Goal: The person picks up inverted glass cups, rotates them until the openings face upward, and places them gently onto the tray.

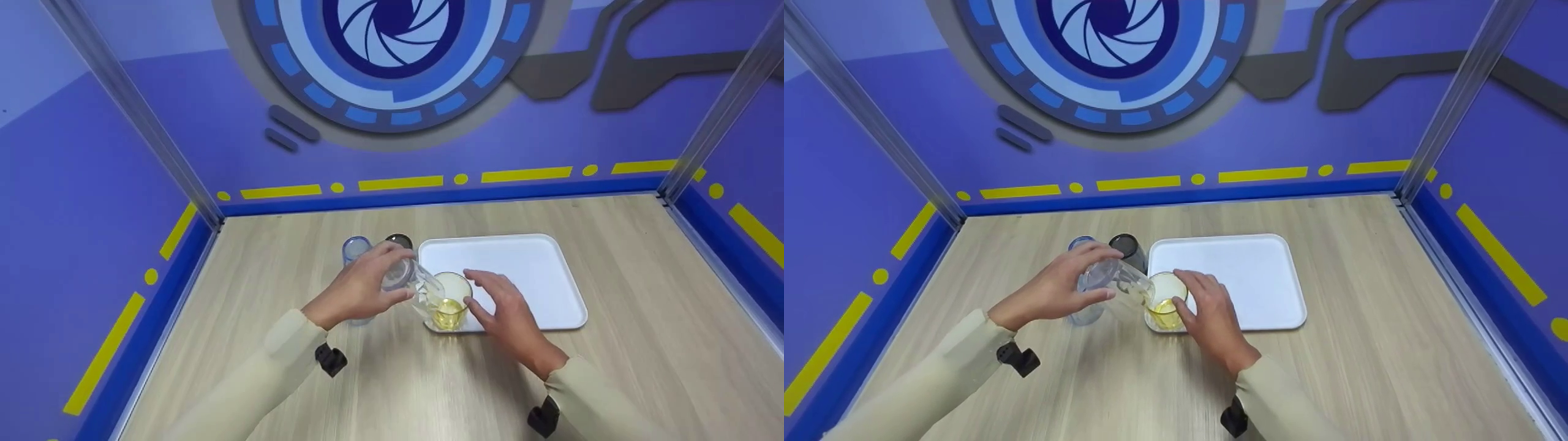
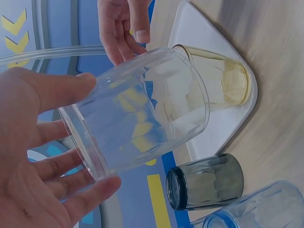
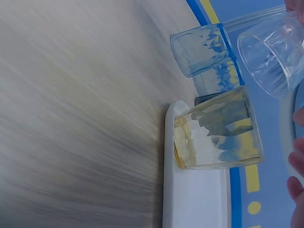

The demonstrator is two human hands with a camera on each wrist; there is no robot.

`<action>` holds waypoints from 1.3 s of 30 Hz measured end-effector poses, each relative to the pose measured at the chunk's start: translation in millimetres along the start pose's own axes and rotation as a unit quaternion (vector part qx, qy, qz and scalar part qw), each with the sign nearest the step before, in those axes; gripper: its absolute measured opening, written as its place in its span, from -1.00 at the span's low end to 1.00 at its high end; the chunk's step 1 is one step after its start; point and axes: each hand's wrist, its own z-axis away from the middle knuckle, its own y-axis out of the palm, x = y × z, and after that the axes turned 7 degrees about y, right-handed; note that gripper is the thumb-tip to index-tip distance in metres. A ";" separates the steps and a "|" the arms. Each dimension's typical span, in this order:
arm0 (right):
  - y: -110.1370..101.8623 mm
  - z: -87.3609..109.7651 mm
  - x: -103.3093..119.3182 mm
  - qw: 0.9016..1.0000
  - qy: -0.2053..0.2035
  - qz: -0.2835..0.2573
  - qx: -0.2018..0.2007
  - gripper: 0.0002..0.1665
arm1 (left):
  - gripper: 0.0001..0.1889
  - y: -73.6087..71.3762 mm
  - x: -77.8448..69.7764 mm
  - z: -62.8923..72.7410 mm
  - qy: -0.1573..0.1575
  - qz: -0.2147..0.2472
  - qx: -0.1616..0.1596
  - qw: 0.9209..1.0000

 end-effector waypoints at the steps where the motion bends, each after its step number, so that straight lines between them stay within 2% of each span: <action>1: -0.1 0.0 0.4 1.000 0.001 0.000 0.002 -0.45 | -0.40 0.0 -0.5 -0.5 -0.002 0.001 0.000 1.000; 10: 0.5 1.0 3.2 1.000 0.010 0.002 0.010 -0.44 | -0.41 1.5 -2.6 -4.0 -0.005 0.026 0.004 1.000; 21: 3.3 1.0 3.2 1.000 -0.003 0.001 0.005 -0.44 | -0.44 4.8 -2.3 -6.1 0.021 0.070 -0.007 0.997; 39: 4.5 -0.1 5.0 1.000 0.002 0.009 0.008 -0.51 | -0.47 10.2 -3.4 -8.0 0.041 0.075 -0.007 0.996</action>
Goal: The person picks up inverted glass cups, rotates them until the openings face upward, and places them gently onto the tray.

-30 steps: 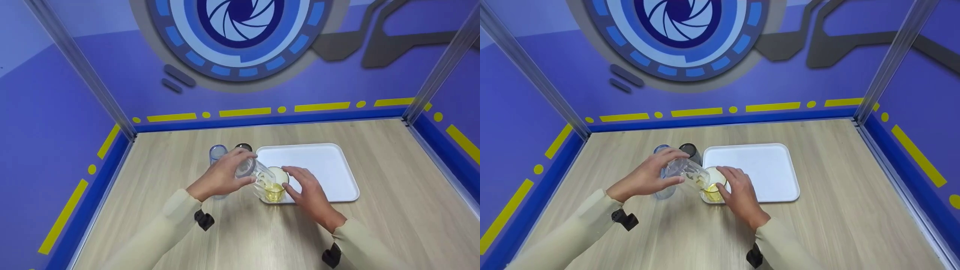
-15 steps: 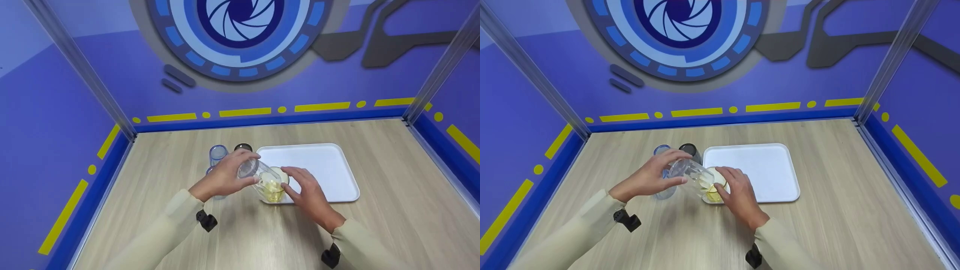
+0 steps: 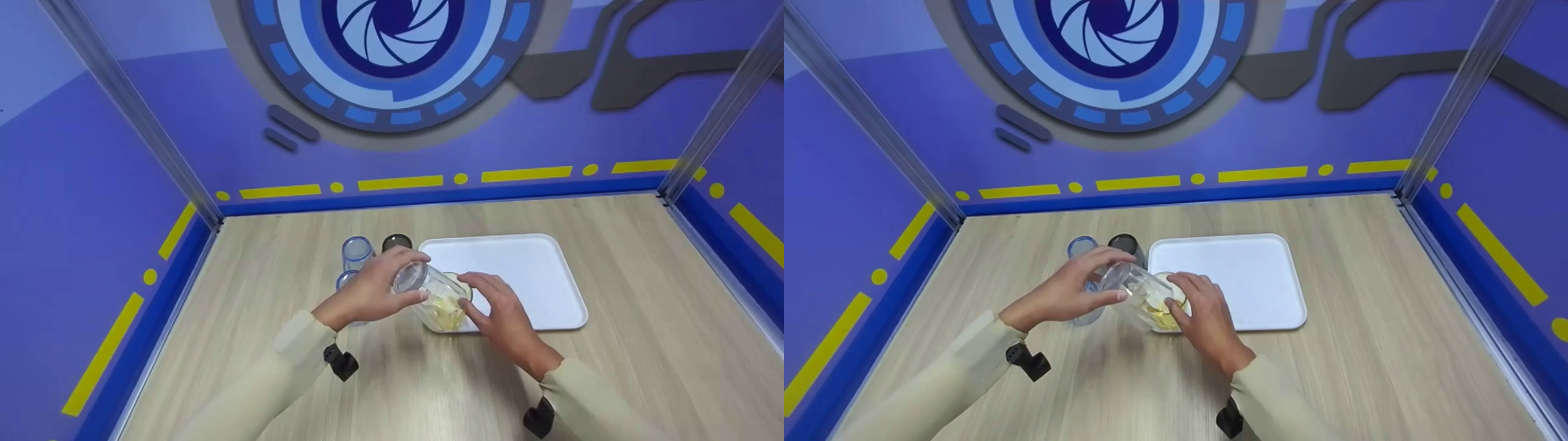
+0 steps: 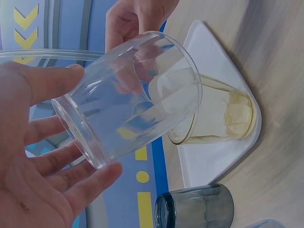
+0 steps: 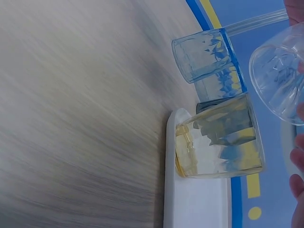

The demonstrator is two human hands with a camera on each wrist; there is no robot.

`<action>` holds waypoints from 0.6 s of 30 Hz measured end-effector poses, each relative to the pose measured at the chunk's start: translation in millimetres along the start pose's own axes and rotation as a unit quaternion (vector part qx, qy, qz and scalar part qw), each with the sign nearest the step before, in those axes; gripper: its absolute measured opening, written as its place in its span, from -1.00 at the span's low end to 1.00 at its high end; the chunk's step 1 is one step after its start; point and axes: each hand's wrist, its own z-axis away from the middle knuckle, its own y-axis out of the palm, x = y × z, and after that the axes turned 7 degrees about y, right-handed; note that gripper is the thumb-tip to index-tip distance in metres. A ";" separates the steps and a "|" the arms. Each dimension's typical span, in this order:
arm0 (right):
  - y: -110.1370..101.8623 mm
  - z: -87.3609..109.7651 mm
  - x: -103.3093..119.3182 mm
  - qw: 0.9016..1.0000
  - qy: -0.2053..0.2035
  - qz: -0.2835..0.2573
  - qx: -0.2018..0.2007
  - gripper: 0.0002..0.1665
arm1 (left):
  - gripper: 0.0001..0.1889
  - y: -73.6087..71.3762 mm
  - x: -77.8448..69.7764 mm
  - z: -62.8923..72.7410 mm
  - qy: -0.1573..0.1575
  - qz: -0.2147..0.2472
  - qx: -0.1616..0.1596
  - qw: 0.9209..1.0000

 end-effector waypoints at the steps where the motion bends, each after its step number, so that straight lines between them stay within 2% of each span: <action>1: 0.0 0.1 -0.2 1.000 -0.002 0.000 -0.001 -0.52 | -0.48 0.3 -0.2 -0.2 0.001 0.000 0.000 1.000; 8: -1.5 0.9 -0.4 1.000 -0.016 -0.009 -0.010 -0.58 | -0.48 2.4 -2.1 -0.8 0.009 0.011 0.008 1.000; 15: -3.3 2.1 -0.5 1.000 -0.014 -0.001 -0.008 -0.56 | -0.48 4.2 -2.5 -0.9 0.009 0.030 0.014 0.999; 18: -4.1 1.5 -0.6 1.000 -0.018 0.006 -0.015 -0.62 | -0.49 4.9 -2.7 -1.1 0.011 0.034 0.018 0.999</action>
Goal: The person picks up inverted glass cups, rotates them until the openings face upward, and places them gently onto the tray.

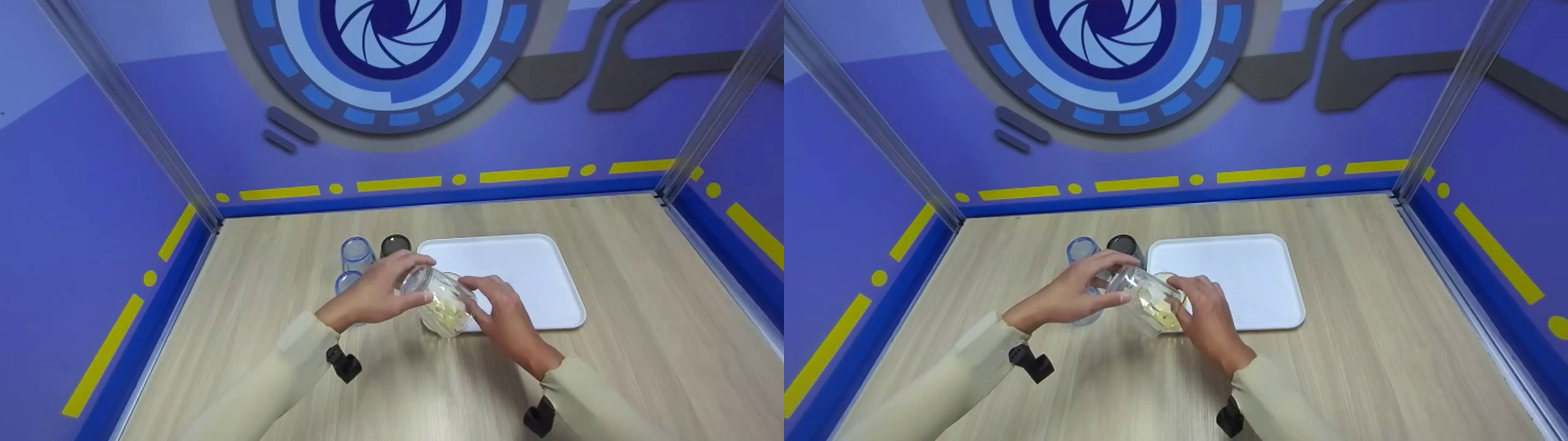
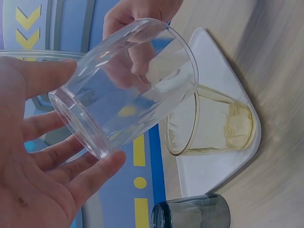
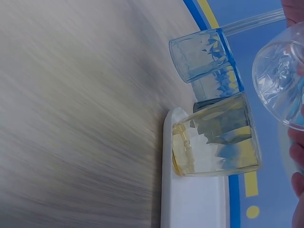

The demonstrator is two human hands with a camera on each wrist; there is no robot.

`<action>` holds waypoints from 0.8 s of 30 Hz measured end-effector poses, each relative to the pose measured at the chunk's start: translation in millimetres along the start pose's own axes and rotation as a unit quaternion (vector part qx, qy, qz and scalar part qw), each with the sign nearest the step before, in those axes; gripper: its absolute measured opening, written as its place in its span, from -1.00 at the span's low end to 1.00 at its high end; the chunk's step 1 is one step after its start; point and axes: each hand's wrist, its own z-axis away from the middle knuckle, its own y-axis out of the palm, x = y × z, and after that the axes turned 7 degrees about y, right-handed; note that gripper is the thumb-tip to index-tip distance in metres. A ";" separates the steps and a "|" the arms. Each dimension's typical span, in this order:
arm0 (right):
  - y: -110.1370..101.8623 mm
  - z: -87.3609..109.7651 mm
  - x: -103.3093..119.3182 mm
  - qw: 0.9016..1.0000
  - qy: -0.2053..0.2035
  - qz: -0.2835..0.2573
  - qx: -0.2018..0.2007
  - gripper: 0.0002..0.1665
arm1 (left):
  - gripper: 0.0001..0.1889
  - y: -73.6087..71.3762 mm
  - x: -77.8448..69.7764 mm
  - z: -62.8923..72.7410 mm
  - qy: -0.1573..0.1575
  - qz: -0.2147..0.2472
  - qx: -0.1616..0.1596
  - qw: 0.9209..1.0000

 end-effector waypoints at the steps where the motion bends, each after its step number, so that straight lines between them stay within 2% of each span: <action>1: -0.2 -0.5 0.1 1.000 -0.002 0.002 -0.002 -0.65 | -0.49 0.2 0.1 0.1 -0.001 0.001 0.002 1.000; 5: -0.8 -2.0 0.3 1.000 -0.005 0.005 -0.004 -0.74 | -0.49 1.1 0.0 0.3 -0.006 0.003 0.008 1.000; 15: -1.5 -2.1 2.2 1.000 -0.007 0.010 -0.004 -0.80 | -0.48 0.8 0.3 1.1 -0.012 0.013 0.018 1.000; 24: 0.0 -3.4 3.5 0.998 -0.016 0.038 -0.052 -0.84 | -0.47 0.8 0.2 0.9 -0.022 0.040 0.024 0.999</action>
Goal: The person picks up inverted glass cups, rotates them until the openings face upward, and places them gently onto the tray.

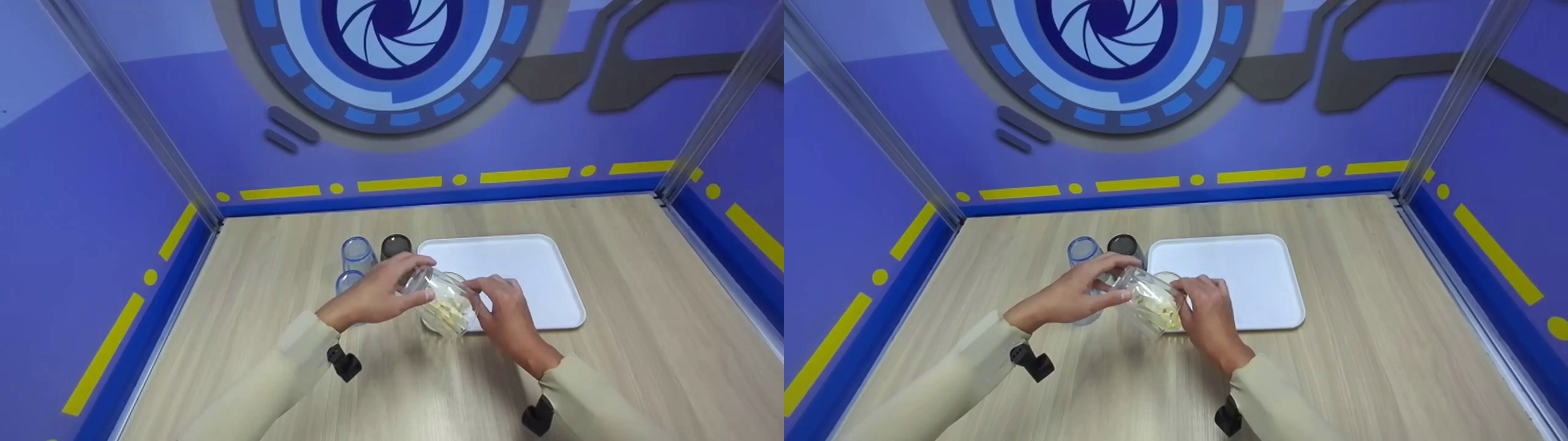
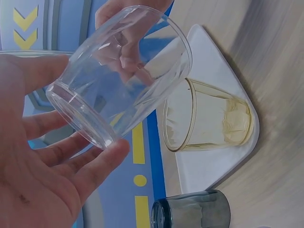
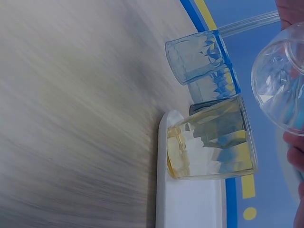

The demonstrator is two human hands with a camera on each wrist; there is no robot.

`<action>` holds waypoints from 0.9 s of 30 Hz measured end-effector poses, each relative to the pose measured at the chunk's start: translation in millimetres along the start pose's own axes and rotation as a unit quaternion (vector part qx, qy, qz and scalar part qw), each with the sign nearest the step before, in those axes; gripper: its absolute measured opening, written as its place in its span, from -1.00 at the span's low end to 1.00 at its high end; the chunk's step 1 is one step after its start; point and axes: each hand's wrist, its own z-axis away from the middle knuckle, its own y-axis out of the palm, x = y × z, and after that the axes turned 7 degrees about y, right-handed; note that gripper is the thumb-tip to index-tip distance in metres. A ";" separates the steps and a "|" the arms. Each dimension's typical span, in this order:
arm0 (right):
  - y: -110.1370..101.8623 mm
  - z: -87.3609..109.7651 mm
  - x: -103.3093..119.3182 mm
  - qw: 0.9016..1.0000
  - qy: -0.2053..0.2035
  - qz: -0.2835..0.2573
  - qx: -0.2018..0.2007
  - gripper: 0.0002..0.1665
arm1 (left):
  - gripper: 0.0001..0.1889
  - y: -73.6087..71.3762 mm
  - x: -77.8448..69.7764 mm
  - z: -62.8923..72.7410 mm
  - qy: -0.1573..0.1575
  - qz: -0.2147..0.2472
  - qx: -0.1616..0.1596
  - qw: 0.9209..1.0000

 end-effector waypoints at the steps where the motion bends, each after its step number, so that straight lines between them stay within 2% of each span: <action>1: 0.2 -0.4 0.0 1.000 -0.003 0.001 -0.006 -0.85 | -0.47 0.0 -0.1 -0.1 -0.002 0.002 0.000 1.000; 6: 0.0 -1.3 0.0 1.000 -0.010 -0.008 -0.026 -0.86 | -0.46 -0.1 -1.5 -1.1 -0.014 0.006 0.001 1.000; 12: -2.0 -1.1 0.4 1.000 0.001 -0.012 -0.025 -0.87 | -0.45 -0.2 -2.2 -1.2 -0.017 0.014 0.000 1.000; 21: -4.9 -0.3 5.0 0.998 0.048 -0.032 -0.007 -0.85 | -0.44 -2.0 -1.0 -1.8 0.001 0.018 -0.017 1.000; 27: -5.3 -1.5 6.2 0.998 0.042 -0.038 -0.023 -0.87 | -0.44 -2.8 -0.9 -2.2 0.002 0.024 -0.025 0.999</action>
